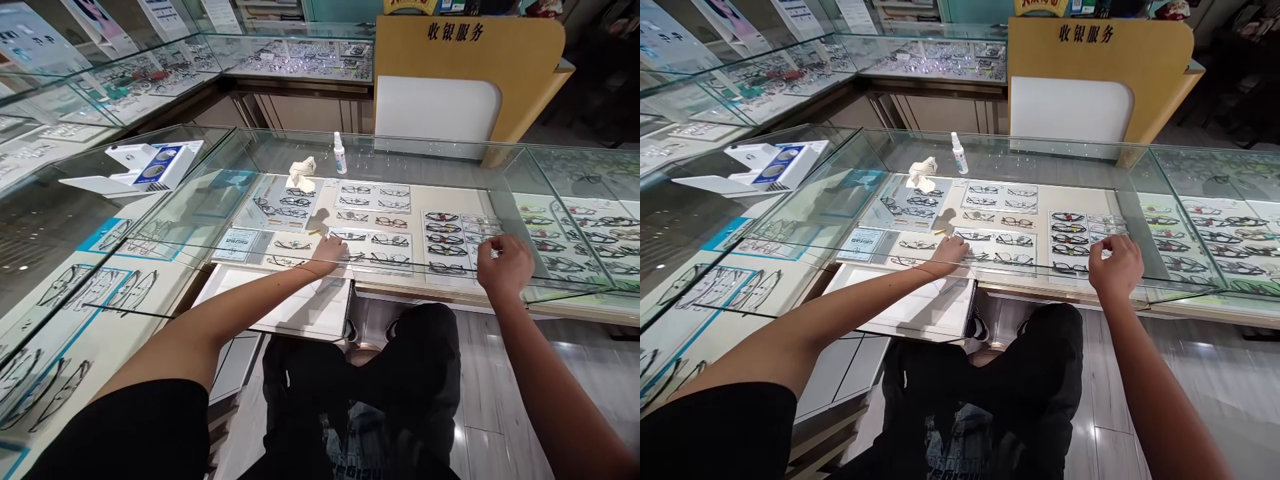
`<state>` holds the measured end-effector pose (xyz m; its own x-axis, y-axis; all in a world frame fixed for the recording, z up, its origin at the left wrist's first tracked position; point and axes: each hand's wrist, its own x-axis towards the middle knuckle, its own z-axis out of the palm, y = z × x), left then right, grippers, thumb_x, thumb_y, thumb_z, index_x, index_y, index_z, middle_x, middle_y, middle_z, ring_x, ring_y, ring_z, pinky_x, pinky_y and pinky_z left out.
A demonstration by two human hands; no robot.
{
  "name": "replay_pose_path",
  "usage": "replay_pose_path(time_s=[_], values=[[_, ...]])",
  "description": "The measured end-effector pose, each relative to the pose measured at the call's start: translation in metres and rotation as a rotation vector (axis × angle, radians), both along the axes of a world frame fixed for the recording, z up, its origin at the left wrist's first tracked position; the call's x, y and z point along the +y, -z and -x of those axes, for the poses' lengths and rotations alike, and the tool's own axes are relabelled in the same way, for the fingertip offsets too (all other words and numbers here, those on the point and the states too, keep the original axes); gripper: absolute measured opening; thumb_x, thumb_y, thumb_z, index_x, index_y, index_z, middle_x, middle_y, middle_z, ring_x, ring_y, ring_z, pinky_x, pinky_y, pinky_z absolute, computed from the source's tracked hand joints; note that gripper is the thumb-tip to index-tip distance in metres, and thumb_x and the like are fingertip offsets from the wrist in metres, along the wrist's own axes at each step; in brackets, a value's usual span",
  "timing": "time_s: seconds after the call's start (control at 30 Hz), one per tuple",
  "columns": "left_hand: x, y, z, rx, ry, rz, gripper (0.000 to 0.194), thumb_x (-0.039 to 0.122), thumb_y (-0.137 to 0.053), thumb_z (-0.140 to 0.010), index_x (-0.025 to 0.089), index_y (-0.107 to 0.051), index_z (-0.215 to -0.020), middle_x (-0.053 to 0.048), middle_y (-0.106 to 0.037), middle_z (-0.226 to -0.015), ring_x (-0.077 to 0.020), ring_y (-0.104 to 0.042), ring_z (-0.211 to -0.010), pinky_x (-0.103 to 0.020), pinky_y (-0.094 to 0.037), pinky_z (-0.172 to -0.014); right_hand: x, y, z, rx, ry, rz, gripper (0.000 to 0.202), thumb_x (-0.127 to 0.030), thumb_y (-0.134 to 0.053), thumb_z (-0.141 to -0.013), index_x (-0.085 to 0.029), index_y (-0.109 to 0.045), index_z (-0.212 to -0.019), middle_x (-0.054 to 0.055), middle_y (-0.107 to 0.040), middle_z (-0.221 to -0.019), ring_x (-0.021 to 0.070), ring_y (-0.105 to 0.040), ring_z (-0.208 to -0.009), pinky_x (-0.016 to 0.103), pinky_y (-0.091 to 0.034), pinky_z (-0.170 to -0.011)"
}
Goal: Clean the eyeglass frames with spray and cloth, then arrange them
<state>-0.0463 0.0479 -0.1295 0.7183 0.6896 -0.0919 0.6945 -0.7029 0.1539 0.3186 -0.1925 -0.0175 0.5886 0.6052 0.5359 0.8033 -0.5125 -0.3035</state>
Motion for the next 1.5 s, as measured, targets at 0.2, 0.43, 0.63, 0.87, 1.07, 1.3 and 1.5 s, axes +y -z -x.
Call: replay_pose_path(time_s=[0.2,0.43,0.63,0.87,1.07,1.3,1.5], values=[[0.003,0.005,-0.004,0.071,0.079,-0.025,0.029,0.006,-0.051,-0.09,0.016,-0.077,-0.097,-0.021,-0.068,-0.112,-0.0349,-0.058,-0.114,-0.05,-0.036,-0.098,0.0,0.0,0.001,0.015,-0.004,-0.003,0.018,-0.027,-0.051,-0.093,-0.021,-0.065,-0.083,0.011,-0.071,-0.09,0.0277,-0.061,-0.088,0.036,-0.033,-0.07],[0.004,0.007,-0.004,0.113,0.091,-0.049,0.031,0.01,-0.049,-0.094,0.016,-0.079,-0.1,-0.02,-0.07,-0.112,-0.0348,-0.059,-0.113,-0.05,-0.037,-0.097,-0.001,-0.004,0.002,0.063,-0.013,0.025,0.019,-0.025,-0.051,-0.094,-0.019,-0.067,-0.086,0.014,-0.071,-0.094,0.0286,-0.059,-0.09,0.039,-0.036,-0.074],[0.0,0.004,-0.005,0.118,0.08,-0.056,0.03,0.009,-0.05,-0.093,0.015,-0.079,-0.099,-0.021,-0.071,-0.111,-0.0353,-0.059,-0.112,-0.049,-0.037,-0.095,0.0,-0.002,0.002,0.038,0.013,0.006,0.018,-0.027,-0.05,-0.093,-0.021,-0.064,-0.082,0.011,-0.072,-0.09,0.0279,-0.06,-0.088,0.036,-0.033,-0.07],[-0.004,-0.005,-0.006,0.101,0.07,-0.036,0.027,0.009,-0.054,-0.09,0.014,-0.08,-0.095,-0.022,-0.072,-0.108,-0.0345,-0.06,-0.107,-0.051,-0.039,-0.096,0.001,0.001,0.0,0.012,0.008,-0.009,0.018,-0.028,-0.05,-0.092,-0.021,-0.063,-0.08,0.01,-0.071,-0.088,0.0263,-0.06,-0.085,0.034,-0.031,-0.068],[-0.011,-0.024,-0.008,0.099,0.017,-0.014,0.023,0.011,-0.057,-0.091,0.015,-0.077,-0.101,-0.021,-0.072,-0.112,-0.0333,-0.063,-0.109,-0.047,-0.041,-0.097,0.0,0.0,0.001,0.024,0.005,-0.016,0.018,-0.028,-0.051,-0.091,-0.021,-0.064,-0.081,0.01,-0.071,-0.088,0.0264,-0.059,-0.084,0.035,-0.031,-0.069],[-0.039,-0.076,0.05,0.135,0.086,0.15,0.021,0.037,-0.072,-0.092,0.025,-0.077,-0.108,-0.008,-0.077,-0.1,-0.0257,-0.069,-0.096,-0.033,-0.045,-0.083,-0.002,-0.004,0.001,0.052,-0.01,-0.006,0.017,-0.027,-0.052,-0.091,-0.021,-0.065,-0.08,0.012,-0.069,-0.087,0.0281,-0.06,-0.085,0.039,-0.036,-0.073],[-0.08,-0.121,0.153,0.037,0.036,0.344,0.025,0.042,-0.055,-0.101,0.026,-0.075,-0.104,-0.003,-0.077,-0.091,-0.0203,-0.068,-0.08,-0.03,-0.039,-0.068,-0.003,0.003,-0.008,0.007,0.03,-0.073,0.018,-0.032,-0.053,-0.087,-0.023,-0.067,-0.079,0.012,-0.07,-0.084,0.0333,-0.065,-0.082,0.044,-0.039,-0.072]])
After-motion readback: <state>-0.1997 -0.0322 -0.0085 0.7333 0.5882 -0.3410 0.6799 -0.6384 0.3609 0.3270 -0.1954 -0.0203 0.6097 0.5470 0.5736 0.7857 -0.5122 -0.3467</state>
